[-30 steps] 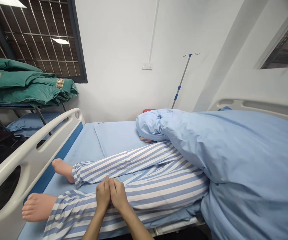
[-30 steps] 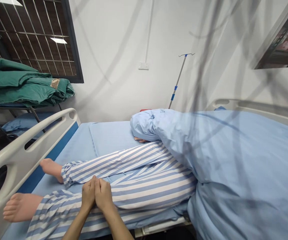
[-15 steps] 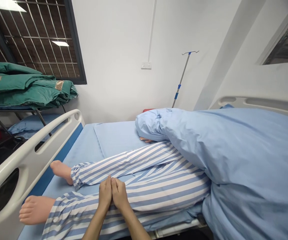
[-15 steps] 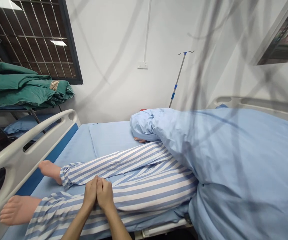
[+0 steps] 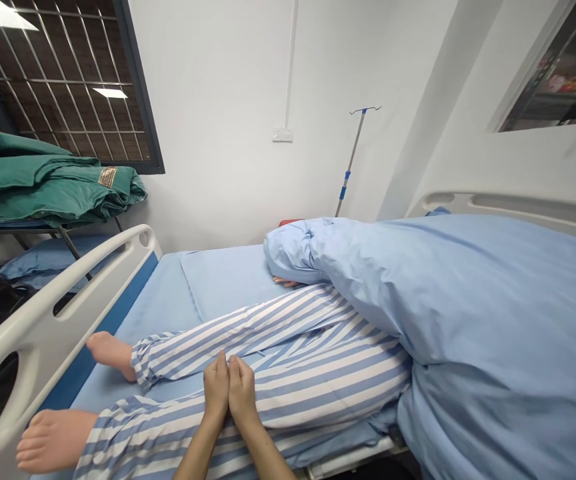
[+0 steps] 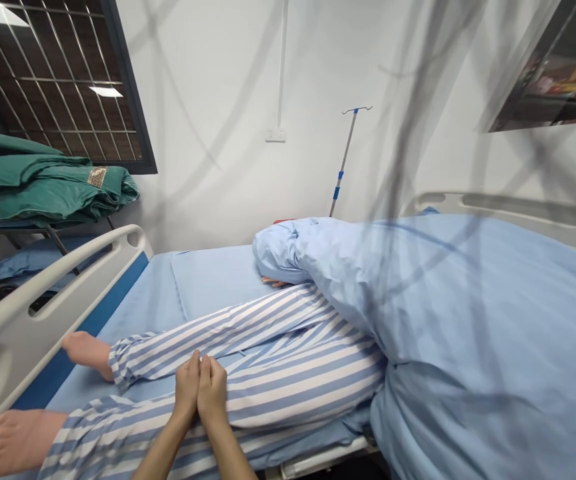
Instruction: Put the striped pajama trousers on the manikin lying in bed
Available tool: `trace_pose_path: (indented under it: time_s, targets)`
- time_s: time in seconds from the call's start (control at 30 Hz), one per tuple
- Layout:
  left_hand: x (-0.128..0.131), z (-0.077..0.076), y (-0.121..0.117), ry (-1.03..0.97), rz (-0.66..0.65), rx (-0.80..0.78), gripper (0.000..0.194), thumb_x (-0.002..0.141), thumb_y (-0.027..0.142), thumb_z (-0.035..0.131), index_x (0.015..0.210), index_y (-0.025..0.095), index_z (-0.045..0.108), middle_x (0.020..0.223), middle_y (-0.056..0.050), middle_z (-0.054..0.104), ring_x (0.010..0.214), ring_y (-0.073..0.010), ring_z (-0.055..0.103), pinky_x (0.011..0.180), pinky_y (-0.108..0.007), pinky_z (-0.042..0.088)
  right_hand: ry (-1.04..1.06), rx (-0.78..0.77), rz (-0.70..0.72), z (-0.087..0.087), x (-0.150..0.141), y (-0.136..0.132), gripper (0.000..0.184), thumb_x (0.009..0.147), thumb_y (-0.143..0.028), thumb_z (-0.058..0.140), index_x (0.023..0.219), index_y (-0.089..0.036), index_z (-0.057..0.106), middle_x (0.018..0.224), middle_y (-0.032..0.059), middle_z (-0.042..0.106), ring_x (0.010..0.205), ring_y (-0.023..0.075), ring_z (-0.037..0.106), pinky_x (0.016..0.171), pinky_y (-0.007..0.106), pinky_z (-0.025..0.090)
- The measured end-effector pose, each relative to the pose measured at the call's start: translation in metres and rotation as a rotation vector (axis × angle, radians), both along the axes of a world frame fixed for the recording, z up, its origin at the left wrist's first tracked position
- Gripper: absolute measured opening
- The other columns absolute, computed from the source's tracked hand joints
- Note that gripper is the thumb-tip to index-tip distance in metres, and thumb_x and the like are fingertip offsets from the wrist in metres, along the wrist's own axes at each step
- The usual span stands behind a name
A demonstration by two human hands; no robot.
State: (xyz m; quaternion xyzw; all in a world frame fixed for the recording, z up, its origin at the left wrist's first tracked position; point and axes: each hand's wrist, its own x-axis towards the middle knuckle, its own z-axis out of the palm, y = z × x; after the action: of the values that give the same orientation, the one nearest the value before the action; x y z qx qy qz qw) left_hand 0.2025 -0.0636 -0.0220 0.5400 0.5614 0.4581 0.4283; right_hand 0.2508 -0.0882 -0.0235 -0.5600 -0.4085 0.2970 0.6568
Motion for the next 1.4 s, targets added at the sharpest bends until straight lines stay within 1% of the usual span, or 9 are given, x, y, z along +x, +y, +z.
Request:
trace_pose_path:
  time_s: [0.2,0.3,0.43,0.67,0.83,0.93,1.1,1.3,1.4]
  targets:
    - [-0.002,0.002,-0.003,0.113,0.048,0.067,0.048,0.081,0.053,0.035,0.048,0.019,0.045,0.046,-0.001,0.050,0.049,-0.0138,0.042,0.051,-0.025,0.032,-0.036,-0.034,0.045,0.001,0.003,0.003,0.038,0.088,-0.041,0.033,0.058,-0.018,0.041,0.055,-0.0009,0.046,0.055,0.0116,0.041,0.053,0.023,0.033]
    - [-0.003,0.004,-0.004,0.111,0.009,0.081,0.047,0.081,0.052,0.035,0.051,0.019,0.050,0.051,-0.003,0.055,0.053,-0.0151,0.047,0.053,-0.025,0.034,-0.187,-0.098,0.080,0.013,0.012,0.003,0.039,0.087,-0.038,0.034,0.055,-0.018,0.041,0.053,-0.0008,0.046,0.052,0.0112,0.040,0.052,0.023,0.029]
    - [-0.001,0.003,-0.004,0.110,-0.054,0.110,0.046,0.081,0.051,0.035,0.055,0.018,0.053,0.057,-0.004,0.059,0.058,-0.0161,0.051,0.056,-0.025,0.036,-0.394,-0.081,0.142,0.022,0.024,-0.001,0.041,0.089,-0.037,0.034,0.055,-0.017,0.046,0.052,-0.0008,0.048,0.052,0.0109,0.042,0.052,0.023,0.027]
    - [0.002,0.002,-0.007,0.139,-0.041,0.114,0.046,0.083,0.049,0.035,0.050,0.019,0.044,0.047,0.000,0.049,0.050,-0.0130,0.042,0.052,-0.025,0.030,-0.287,-0.044,0.091,-0.002,0.024,-0.005,0.039,0.090,-0.035,0.033,0.058,-0.017,0.046,0.053,-0.0010,0.048,0.053,0.0108,0.043,0.052,0.022,0.029]
    - [0.011,0.004,-0.012,0.120,-0.064,0.144,0.041,0.082,0.045,0.039,0.052,0.018,0.048,0.051,-0.002,0.053,0.052,-0.0136,0.044,0.054,-0.025,0.031,-0.149,-0.015,0.117,-0.003,0.030,-0.005,0.037,0.088,-0.039,0.035,0.059,-0.018,0.044,0.056,-0.0004,0.048,0.055,0.0117,0.042,0.054,0.023,0.032]
    - [0.022,0.013,-0.015,-0.002,-0.031,0.096,0.041,0.080,0.044,0.041,0.048,0.020,0.040,0.045,0.001,0.044,0.048,-0.0120,0.038,0.050,-0.025,0.030,-0.070,-0.014,0.081,-0.005,0.035,-0.004,0.038,0.087,-0.042,0.035,0.058,-0.019,0.040,0.055,-0.0017,0.043,0.054,0.0115,0.039,0.053,0.024,0.032]
    - [0.036,0.027,-0.018,-0.228,-0.015,0.130,0.042,0.078,0.044,0.045,0.047,0.022,0.027,0.043,0.006,0.029,0.045,-0.0088,0.028,0.047,-0.024,0.029,-0.006,0.003,0.101,-0.006,0.038,-0.004,0.039,0.088,-0.044,0.033,0.059,-0.019,0.039,0.056,-0.0017,0.043,0.055,0.0116,0.039,0.054,0.024,0.034]
    - [0.030,0.007,-0.014,-0.001,-0.018,0.111,0.044,0.082,0.048,0.038,0.049,0.020,0.040,0.045,0.002,0.043,0.048,-0.0116,0.038,0.050,-0.025,0.029,-0.004,-0.015,0.054,-0.002,0.038,-0.004,0.038,0.088,-0.044,0.034,0.059,-0.019,0.039,0.056,-0.0016,0.043,0.055,0.0117,0.039,0.054,0.024,0.034]
    - [0.029,0.002,-0.013,0.074,-0.015,0.129,0.046,0.084,0.047,0.034,0.048,0.020,0.041,0.045,0.001,0.045,0.048,-0.0125,0.040,0.050,-0.025,0.030,-0.010,-0.021,0.031,-0.005,0.037,-0.003,0.039,0.087,-0.045,0.035,0.057,-0.020,0.036,0.054,-0.0023,0.041,0.053,0.0116,0.038,0.052,0.024,0.033]
